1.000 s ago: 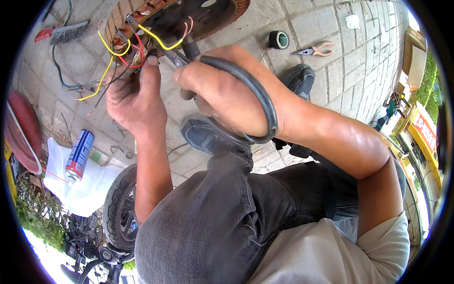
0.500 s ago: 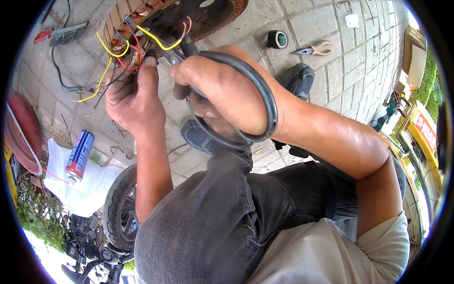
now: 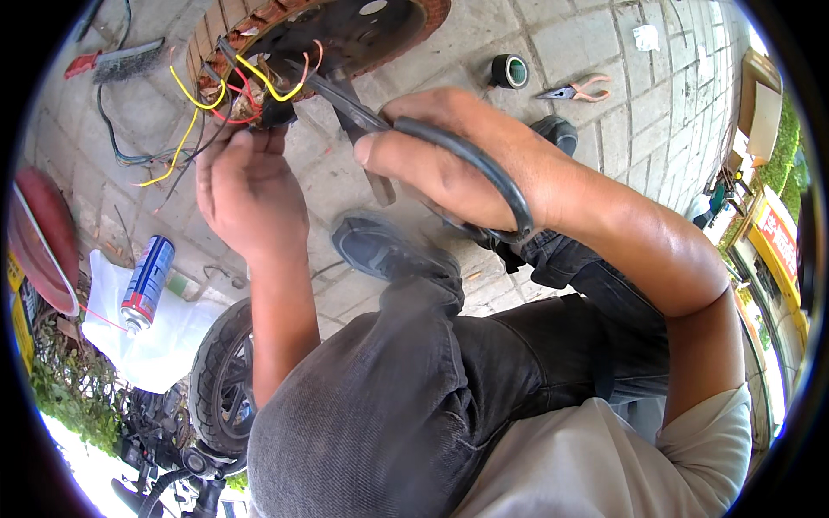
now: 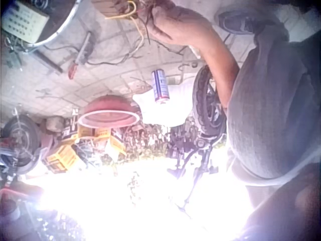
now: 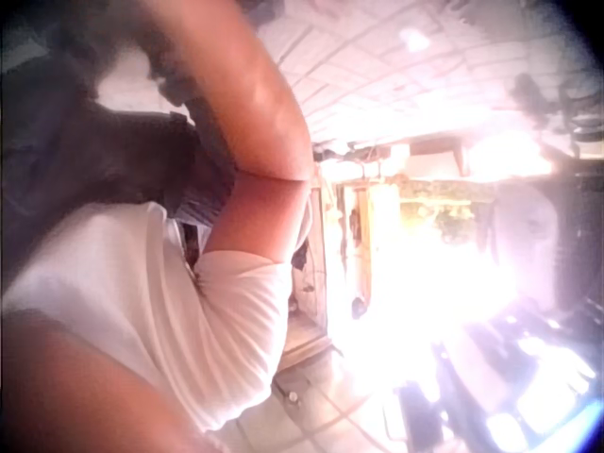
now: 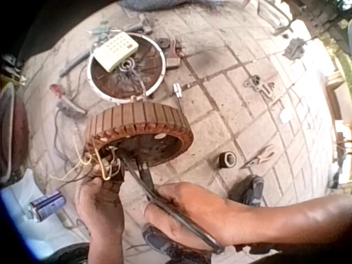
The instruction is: The person is repairing a motor stator by stripping, twisting, and taping wires. They use scissors to cut the wire insulation and pliers to twist the exposed copper strands together. Finally, they wrap the connections with electrical tape to secure them.
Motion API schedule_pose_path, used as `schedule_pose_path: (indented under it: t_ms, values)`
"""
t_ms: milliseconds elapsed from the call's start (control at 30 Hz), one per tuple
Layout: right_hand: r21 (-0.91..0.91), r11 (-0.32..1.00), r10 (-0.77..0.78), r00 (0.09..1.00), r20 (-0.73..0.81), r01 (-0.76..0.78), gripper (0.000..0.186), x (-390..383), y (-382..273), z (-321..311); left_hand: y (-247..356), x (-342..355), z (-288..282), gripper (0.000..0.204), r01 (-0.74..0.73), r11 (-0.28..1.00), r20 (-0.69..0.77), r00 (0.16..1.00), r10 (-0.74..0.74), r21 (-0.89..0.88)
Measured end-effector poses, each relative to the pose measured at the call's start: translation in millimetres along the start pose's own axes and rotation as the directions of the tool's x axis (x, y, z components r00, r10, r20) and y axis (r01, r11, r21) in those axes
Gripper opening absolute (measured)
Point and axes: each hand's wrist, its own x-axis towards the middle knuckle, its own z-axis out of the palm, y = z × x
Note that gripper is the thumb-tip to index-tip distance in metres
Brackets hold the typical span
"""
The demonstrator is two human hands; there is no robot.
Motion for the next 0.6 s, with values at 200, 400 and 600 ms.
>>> schedule_pose_path:
  t_ms: [200, 400, 600]
  values:
    - [-0.228, 0.974, -0.013, 1.0, -0.001, 0.012, 0.031, 4, 5, -3, 15, 16, 14, 0.035, 0.356, 0.93, -0.049, 0.931, -0.361, -0.089]
    - [-0.276, 0.961, -0.01, 1.0, 0.016, 0.014, 0.033, 4, 3, -7, 15, 18, 5, 0.032, 0.467, 0.868, 0.083, 0.884, -0.459, -0.169]
    - [-0.241, 0.971, -0.004, 1.0, 0.0, 0.003, 0.033, 6, 4, -7, 12, 24, -1, 0.032, 0.579, 0.773, 0.244, 0.813, -0.528, -0.259]
